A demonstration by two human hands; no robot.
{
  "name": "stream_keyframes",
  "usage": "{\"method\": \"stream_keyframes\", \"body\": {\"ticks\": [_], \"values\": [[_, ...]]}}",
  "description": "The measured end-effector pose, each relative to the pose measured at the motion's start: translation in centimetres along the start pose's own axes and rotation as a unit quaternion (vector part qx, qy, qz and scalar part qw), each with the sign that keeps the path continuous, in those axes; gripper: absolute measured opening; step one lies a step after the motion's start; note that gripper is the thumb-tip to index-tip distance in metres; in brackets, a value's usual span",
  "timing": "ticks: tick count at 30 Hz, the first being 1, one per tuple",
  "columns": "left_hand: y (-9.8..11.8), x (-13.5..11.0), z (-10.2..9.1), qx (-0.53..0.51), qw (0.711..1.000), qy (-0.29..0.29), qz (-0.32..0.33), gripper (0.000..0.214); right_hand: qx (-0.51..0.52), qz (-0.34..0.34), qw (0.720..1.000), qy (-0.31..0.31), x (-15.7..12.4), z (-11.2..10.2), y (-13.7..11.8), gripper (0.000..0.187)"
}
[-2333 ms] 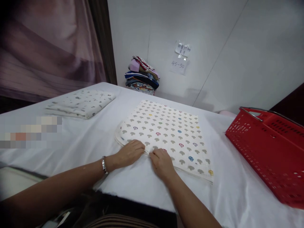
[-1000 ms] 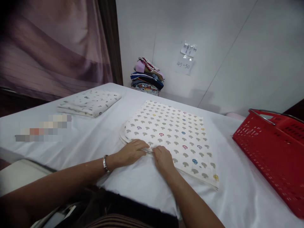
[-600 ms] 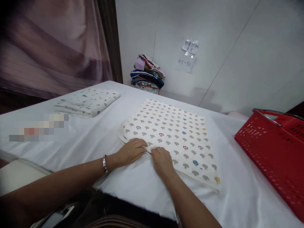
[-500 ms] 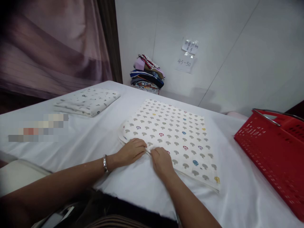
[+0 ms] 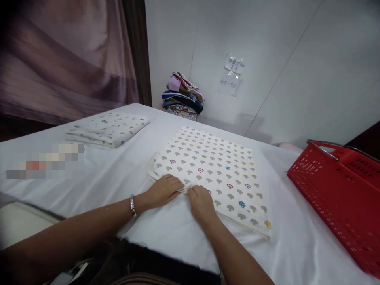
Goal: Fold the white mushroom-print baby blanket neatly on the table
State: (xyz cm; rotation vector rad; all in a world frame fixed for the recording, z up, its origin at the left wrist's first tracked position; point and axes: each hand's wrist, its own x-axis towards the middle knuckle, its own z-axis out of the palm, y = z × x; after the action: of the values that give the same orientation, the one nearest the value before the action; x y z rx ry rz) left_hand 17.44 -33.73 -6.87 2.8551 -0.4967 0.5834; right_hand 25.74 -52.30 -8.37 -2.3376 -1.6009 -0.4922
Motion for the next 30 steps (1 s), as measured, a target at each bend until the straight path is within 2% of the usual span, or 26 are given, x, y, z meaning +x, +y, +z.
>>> {"method": "stream_keyframes", "body": {"ticks": [6, 13, 19, 23, 30], "values": [[-0.5, 0.5, -0.3, 0.078, 0.996, 0.019, 0.039, 0.022, -0.015, -0.006, 1.000, 0.015, 0.2, -0.4, 0.2, 0.026], [0.1, 0.4, -1.1, 0.088, 0.995, 0.013, 0.055, 0.022, -0.025, -0.023, 0.999, -0.038, 0.3, 0.0, 0.2, 0.022], [1.0, -0.7, -1.3, 0.114, 0.990, -0.006, 0.079, 0.024, 0.008, 0.004, 1.000, -0.018, 0.4, 0.3, 0.4, 0.022], [1.1, -0.3, -0.7, 0.137, 0.989, -0.008, 0.054, 0.024, 0.019, 0.008, 1.000, -0.010, 0.4, 0.3, 0.4, 0.022], [1.5, -0.1, -0.8, 0.132, 0.989, 0.004, 0.068, 0.026, 0.011, 0.012, 1.000, 0.014, 0.4, 0.2, 0.3, 0.021]]}}
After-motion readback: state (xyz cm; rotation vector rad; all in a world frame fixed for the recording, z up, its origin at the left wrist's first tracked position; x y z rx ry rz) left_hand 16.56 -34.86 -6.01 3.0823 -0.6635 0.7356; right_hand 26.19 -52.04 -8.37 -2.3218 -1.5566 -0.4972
